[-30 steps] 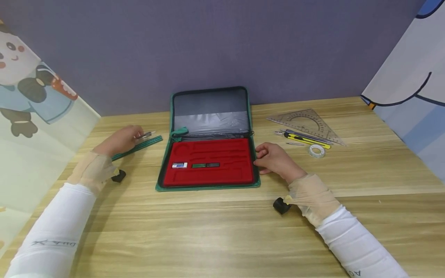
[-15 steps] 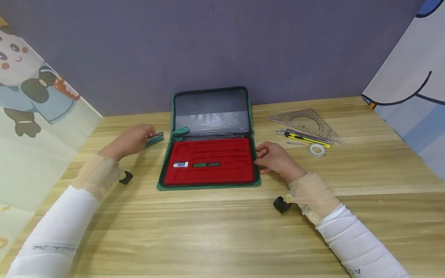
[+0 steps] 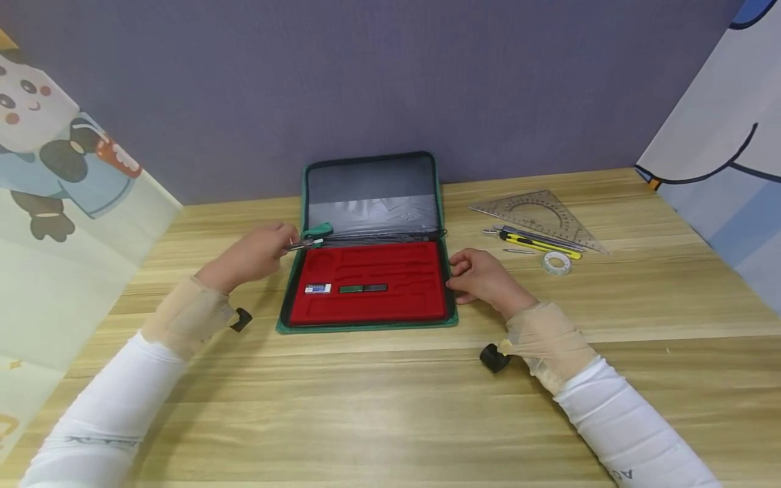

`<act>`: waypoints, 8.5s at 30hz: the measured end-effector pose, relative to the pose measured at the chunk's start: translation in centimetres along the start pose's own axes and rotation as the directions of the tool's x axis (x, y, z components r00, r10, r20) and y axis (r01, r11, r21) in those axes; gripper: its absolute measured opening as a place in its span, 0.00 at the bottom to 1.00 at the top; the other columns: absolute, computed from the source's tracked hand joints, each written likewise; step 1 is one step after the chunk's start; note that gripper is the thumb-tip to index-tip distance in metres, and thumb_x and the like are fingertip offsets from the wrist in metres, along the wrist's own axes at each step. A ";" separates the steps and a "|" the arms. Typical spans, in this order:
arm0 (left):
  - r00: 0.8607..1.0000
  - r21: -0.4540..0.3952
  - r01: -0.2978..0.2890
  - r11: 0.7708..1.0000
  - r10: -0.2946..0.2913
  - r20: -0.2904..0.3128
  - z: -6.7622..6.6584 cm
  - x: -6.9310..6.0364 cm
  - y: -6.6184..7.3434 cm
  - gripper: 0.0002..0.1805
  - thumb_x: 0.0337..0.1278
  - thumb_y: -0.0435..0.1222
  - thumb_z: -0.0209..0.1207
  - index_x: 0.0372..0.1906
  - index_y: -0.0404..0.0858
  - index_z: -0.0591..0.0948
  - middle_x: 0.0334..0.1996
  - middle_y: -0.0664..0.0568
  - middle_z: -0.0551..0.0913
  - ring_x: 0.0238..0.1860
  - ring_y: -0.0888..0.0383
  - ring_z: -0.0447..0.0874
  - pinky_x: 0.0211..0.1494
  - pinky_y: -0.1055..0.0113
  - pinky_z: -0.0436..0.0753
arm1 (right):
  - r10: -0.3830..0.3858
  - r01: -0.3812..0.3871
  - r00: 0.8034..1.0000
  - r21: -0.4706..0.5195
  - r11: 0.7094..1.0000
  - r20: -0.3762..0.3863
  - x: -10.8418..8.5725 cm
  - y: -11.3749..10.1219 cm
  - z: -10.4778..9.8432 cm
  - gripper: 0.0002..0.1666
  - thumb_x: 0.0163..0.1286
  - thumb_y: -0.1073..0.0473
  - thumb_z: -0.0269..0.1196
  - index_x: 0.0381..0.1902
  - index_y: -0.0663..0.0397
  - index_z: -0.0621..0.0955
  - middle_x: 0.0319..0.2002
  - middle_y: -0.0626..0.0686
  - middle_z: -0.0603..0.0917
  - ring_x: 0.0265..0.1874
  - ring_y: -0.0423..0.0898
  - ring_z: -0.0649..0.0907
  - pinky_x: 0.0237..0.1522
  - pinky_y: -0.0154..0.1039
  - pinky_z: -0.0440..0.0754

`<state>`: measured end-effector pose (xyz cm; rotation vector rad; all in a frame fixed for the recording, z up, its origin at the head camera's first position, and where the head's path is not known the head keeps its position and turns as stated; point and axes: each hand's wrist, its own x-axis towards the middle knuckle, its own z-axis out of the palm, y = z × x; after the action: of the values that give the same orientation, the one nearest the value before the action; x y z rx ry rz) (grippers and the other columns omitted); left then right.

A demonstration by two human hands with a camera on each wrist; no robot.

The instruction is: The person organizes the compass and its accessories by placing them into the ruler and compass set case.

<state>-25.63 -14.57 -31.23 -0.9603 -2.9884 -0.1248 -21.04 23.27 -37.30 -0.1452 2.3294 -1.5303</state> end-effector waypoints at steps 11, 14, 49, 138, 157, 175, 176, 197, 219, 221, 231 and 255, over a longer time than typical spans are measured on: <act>1.000 0.015 -0.017 1.000 0.017 0.010 0.0 0.4 3.3 0.16 0.47 0.18 0.53 0.44 0.30 0.74 0.37 0.42 0.77 0.37 0.49 0.75 0.41 0.59 0.79 | -0.003 0.003 1.000 -0.010 1.000 -0.001 0.0 0.1 0.0 0.31 0.63 0.69 0.59 0.62 0.75 0.62 0.41 0.58 0.70 0.30 0.39 0.79 0.29 0.36 0.84; 1.000 0.012 -0.008 1.000 0.008 0.013 0.1 0.6 4.2 0.16 0.48 0.19 0.53 0.45 0.31 0.74 0.37 0.42 0.77 0.36 0.50 0.75 0.40 0.60 0.79 | -0.004 0.004 1.000 -0.013 1.000 -0.001 0.0 0.1 0.0 0.31 0.63 0.69 0.59 0.62 0.75 0.62 0.41 0.58 0.70 0.30 0.39 0.79 0.29 0.36 0.84; 0.977 -0.027 -0.147 0.989 0.149 0.153 2.6 4.5 12.6 0.18 0.53 0.25 0.58 0.49 0.39 0.75 0.42 0.49 0.77 0.43 0.57 0.73 0.45 0.67 0.77 | -0.004 0.004 1.000 0.002 1.000 -0.009 -0.3 -0.1 -0.1 0.30 0.62 0.70 0.59 0.61 0.75 0.63 0.41 0.59 0.69 0.29 0.39 0.79 0.28 0.36 0.84; 0.975 0.047 -0.172 0.984 0.164 0.149 4.0 6.4 14.4 0.07 0.56 0.24 0.55 0.39 0.33 0.76 0.35 0.45 0.79 0.42 0.50 0.75 0.49 0.62 0.75 | 0.012 -0.011 1.000 0.014 1.000 -0.001 -0.2 -0.3 0.1 0.29 0.62 0.72 0.57 0.60 0.76 0.63 0.41 0.60 0.69 0.29 0.39 0.78 0.28 0.36 0.84; 0.985 -0.070 -0.147 0.987 0.152 0.087 4.1 7.0 13.8 0.08 0.57 0.24 0.54 0.36 0.37 0.81 0.35 0.48 0.84 0.40 0.52 0.80 0.45 0.65 0.79 | 0.017 -0.017 1.000 -0.009 1.000 0.007 -0.1 -0.4 0.0 0.29 0.62 0.71 0.57 0.60 0.75 0.63 0.42 0.60 0.69 0.29 0.40 0.78 0.29 0.36 0.84; 0.988 -0.119 -0.106 0.987 0.119 0.100 3.5 6.6 13.1 0.12 0.59 0.25 0.51 0.42 0.37 0.82 0.39 0.50 0.84 0.40 0.55 0.80 0.46 0.66 0.80 | 0.025 -0.025 1.000 -0.005 1.000 0.001 -0.1 -0.5 0.0 0.30 0.62 0.71 0.58 0.60 0.75 0.63 0.42 0.60 0.69 0.30 0.40 0.78 0.28 0.36 0.84; 0.989 -0.124 -0.102 0.987 0.114 0.097 3.3 6.5 12.9 0.12 0.59 0.25 0.51 0.42 0.37 0.81 0.39 0.50 0.84 0.40 0.55 0.79 0.46 0.66 0.80 | 0.022 -0.022 1.000 -0.005 1.000 0.000 -0.1 -0.5 0.0 0.30 0.62 0.71 0.58 0.60 0.75 0.63 0.42 0.60 0.69 0.30 0.40 0.78 0.28 0.36 0.84; 0.999 -0.107 0.012 0.994 -0.016 -0.034 1.8 2.0 5.5 0.07 0.56 0.26 0.57 0.40 0.34 0.80 0.34 0.47 0.82 0.37 0.53 0.79 0.43 0.61 0.80 | 0.010 -0.010 1.000 -0.022 1.000 -0.001 -0.2 -0.4 -0.1 0.31 0.63 0.70 0.59 0.62 0.75 0.62 0.43 0.61 0.69 0.30 0.39 0.79 0.28 0.36 0.84; 0.985 -0.051 0.161 0.986 -0.164 -0.061 1.6 -2.7 -2.4 0.09 0.52 0.25 0.60 0.41 0.28 0.78 0.36 0.38 0.81 0.38 0.44 0.79 0.43 0.51 0.78 | 0.016 -0.016 1.000 -0.026 1.000 0.005 -0.3 -0.2 -0.1 0.30 0.63 0.69 0.58 0.61 0.75 0.62 0.45 0.61 0.69 0.31 0.39 0.78 0.29 0.35 0.84; 0.982 -0.053 0.182 0.982 -0.183 -0.034 1.6 -3.1 -3.1 0.09 0.54 0.26 0.59 0.41 0.28 0.78 0.36 0.38 0.81 0.39 0.44 0.79 0.43 0.51 0.78 | 0.013 -0.013 1.000 -0.024 1.000 0.006 -0.2 -0.2 0.0 0.30 0.63 0.69 0.58 0.61 0.75 0.62 0.45 0.61 0.69 0.31 0.39 0.78 0.29 0.35 0.84; 0.966 -0.077 0.257 0.963 -0.257 0.000 1.4 -4.3 -5.8 0.13 0.51 0.27 0.57 0.43 0.25 0.77 0.36 0.35 0.80 0.40 0.41 0.78 0.46 0.48 0.76 | 0.000 0.000 1.000 -0.015 1.000 -0.001 -0.1 -0.4 -0.1 0.31 0.63 0.69 0.58 0.61 0.75 0.62 0.44 0.60 0.70 0.30 0.38 0.79 0.28 0.35 0.84; 0.965 -0.057 0.261 0.964 -0.258 0.054 1.6 -4.4 -7.2 0.11 0.54 0.26 0.57 0.42 0.24 0.76 0.37 0.34 0.80 0.42 0.41 0.78 0.47 0.49 0.76 | 0.003 -0.003 1.000 -0.006 1.000 0.010 -0.3 0.3 -0.4 0.29 0.64 0.69 0.57 0.61 0.75 0.62 0.42 0.59 0.69 0.31 0.38 0.79 0.30 0.37 0.84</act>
<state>-26.22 -22.86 -33.51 -0.5762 -3.1568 -0.2012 -20.88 23.83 -37.36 -0.1507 2.3257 -1.5176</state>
